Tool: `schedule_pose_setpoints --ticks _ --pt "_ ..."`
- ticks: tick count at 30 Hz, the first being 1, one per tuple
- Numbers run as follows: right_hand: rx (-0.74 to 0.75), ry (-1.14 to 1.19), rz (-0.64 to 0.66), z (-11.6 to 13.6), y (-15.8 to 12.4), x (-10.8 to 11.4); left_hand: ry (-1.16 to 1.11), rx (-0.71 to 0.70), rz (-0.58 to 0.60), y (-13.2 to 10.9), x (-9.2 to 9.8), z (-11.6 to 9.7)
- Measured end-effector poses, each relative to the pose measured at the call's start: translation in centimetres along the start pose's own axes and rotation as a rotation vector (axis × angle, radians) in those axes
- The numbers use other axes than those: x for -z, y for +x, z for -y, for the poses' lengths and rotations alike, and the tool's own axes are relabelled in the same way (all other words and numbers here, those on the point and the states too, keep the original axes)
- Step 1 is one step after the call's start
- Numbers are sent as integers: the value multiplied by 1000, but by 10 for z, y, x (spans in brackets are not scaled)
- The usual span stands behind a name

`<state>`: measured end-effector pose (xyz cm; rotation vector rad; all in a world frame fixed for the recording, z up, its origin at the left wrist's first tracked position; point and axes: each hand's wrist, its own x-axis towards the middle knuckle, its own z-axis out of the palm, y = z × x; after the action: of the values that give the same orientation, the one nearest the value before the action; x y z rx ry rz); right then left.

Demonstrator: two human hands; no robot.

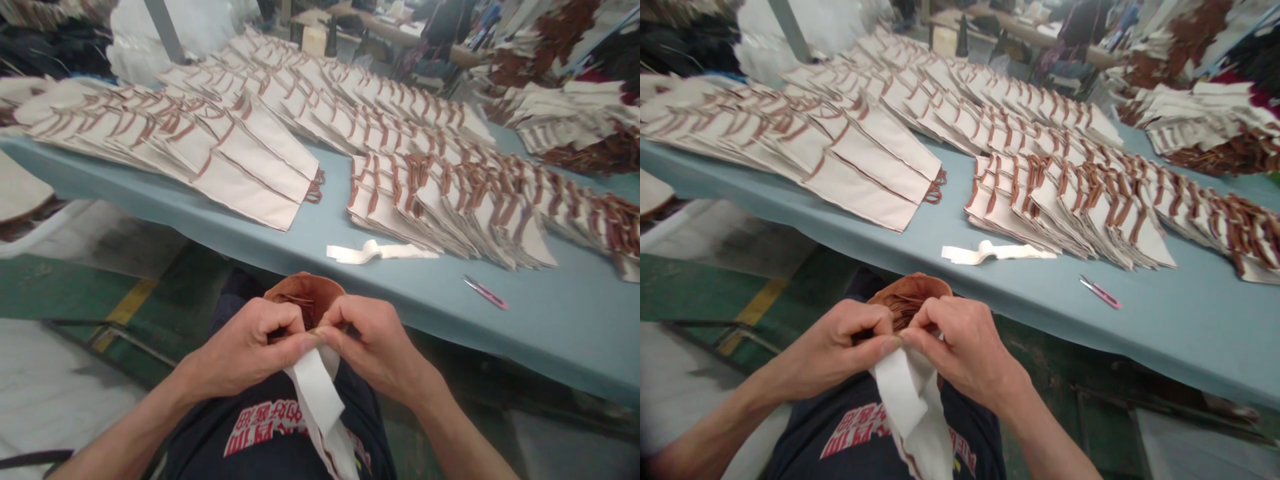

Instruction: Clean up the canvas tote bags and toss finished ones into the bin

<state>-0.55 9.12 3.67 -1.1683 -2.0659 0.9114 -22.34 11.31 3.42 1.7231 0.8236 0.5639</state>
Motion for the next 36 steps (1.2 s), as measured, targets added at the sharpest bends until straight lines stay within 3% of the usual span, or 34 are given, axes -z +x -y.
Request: schedule_pose_setpoints --ticks 6,11,16,20,24,29,36 --pt "-185 363 -27 -12 9 -14 -252 96 -19 8 -2 2" --pt "-210 676 32 -22 19 -31 -532 80 -167 9 -17 9" --pt "-197 505 -90 -20 12 -27 -611 183 -326 -1 -19 24" --pt "-202 387 -18 -8 -8 -22 -592 178 -354 -2 -14 27" --pt "-139 202 -173 5 -23 -33 -648 257 -361 2 -13 25" --pt "-109 219 -141 13 -25 -46 -579 289 -467 5 -12 29" --pt "-350 73 -124 16 -9 -24 -396 289 -664 18 -9 45"
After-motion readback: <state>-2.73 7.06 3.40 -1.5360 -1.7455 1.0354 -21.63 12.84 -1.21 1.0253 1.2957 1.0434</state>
